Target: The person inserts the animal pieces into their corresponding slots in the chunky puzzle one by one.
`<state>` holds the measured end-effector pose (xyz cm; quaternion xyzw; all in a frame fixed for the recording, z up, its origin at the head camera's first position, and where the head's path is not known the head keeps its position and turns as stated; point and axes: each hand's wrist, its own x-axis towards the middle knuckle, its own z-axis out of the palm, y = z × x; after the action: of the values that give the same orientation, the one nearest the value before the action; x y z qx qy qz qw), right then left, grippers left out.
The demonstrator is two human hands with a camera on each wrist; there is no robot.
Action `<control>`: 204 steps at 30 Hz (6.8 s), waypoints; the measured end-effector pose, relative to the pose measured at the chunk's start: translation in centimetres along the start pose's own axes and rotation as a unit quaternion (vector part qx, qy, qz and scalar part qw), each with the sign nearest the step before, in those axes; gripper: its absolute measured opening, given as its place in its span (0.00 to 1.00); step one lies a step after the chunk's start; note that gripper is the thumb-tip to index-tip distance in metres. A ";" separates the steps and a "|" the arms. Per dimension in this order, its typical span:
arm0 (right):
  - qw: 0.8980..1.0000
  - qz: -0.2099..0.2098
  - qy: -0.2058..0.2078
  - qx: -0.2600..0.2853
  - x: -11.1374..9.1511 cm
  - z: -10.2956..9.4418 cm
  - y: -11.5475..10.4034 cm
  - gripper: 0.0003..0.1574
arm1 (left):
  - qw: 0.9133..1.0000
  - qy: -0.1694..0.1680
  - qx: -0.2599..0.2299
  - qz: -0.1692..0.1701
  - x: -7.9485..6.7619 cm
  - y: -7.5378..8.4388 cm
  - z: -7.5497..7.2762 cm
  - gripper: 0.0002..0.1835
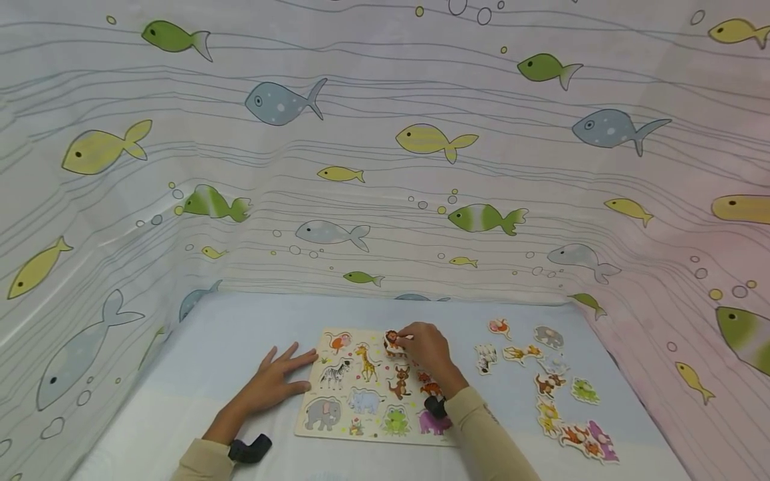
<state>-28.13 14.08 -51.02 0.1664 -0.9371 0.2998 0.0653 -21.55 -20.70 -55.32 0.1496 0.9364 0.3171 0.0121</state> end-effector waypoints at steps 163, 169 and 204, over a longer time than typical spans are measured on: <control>0.984 0.156 0.083 0.031 -8.2 -10.2 9.5 0.25 | 1.000 -0.002 0.001 -0.007 0.6 -0.2 0.2 0.36; 0.972 0.214 0.083 0.049 -10.1 -11.5 11.2 0.29 | 1.000 -0.004 0.006 -0.011 0.4 -0.2 0.2 0.36; 0.895 0.393 0.155 0.143 -13.7 -12.2 18.7 0.37 | 1.000 -0.005 0.000 -0.015 0.7 -0.1 0.3 0.37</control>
<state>-21.55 39.28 -54.24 -0.2567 -0.8510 0.4539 0.0625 -22.23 -20.41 -55.57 0.1366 0.9385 0.3163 0.0215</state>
